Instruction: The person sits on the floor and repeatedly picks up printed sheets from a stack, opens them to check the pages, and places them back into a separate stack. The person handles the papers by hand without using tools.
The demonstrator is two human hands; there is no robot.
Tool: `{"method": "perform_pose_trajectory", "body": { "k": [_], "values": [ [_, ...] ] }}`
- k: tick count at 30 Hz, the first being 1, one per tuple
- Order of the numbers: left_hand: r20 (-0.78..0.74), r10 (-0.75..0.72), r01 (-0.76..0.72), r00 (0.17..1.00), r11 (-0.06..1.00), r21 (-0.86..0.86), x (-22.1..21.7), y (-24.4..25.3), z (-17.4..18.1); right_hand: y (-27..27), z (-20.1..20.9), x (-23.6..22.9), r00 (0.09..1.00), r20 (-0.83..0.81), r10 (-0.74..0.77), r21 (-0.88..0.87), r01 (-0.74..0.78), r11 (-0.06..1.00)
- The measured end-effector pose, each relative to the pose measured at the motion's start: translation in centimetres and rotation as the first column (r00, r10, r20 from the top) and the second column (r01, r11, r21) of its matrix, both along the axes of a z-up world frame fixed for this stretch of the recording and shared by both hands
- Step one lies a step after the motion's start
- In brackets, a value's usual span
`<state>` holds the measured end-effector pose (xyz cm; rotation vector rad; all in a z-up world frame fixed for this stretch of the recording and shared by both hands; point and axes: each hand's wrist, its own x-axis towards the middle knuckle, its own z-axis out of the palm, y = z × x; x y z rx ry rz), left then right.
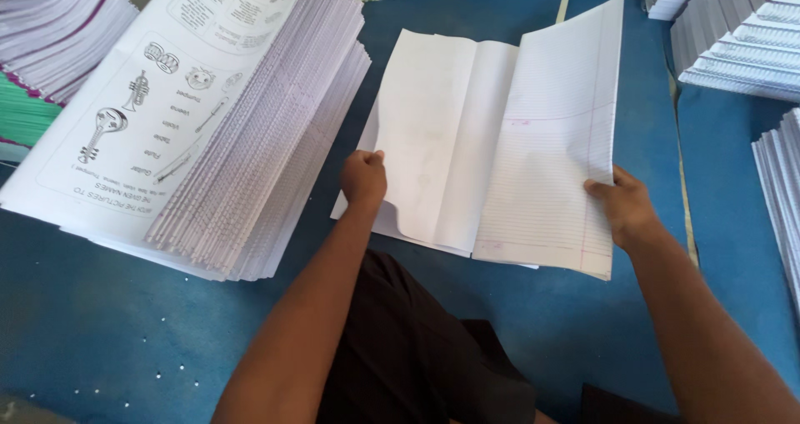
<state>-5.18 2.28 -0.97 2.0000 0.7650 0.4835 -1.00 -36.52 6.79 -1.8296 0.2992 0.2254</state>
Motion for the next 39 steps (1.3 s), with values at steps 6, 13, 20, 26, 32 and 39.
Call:
{"method": "perform_pose_trajectory", "body": {
  "k": [6,13,20,26,32,39],
  "values": [
    [0.182,-0.115,0.133,0.977,0.987,-0.091,-1.1,-2.6,2.9,2.7,-1.8,1.9,0.999,0.015,0.034,0.017,-0.034,0.999],
    [0.308,-0.292,0.327,0.905,0.943,-0.067,-1.8,-3.8,4.7,5.5,-4.0,2.7,0.998,0.002,0.066,0.102,-0.066,0.993],
    [0.408,-0.426,0.496,0.808,0.865,-0.079,-1.8,-5.1,5.3,6.7,-4.7,3.8,0.999,-0.032,0.034,0.076,-0.032,0.997],
    [0.446,-0.494,0.622,0.747,0.756,-0.205,-1.2,-7.2,5.0,6.4,-5.6,4.0,0.997,-0.027,0.069,0.05,-0.068,0.996],
    [0.323,-0.563,0.648,0.761,0.685,-0.333,-1.3,-11.6,4.0,6.2,-6.3,4.0,0.997,-0.013,0.075,0.051,-0.074,0.996],
    [0.321,-0.646,0.721,0.692,0.599,-0.348,-0.5,-13.8,2.6,6.0,-6.7,4.0,0.995,-0.039,0.092,0.085,-0.088,0.992]
  ]
}}
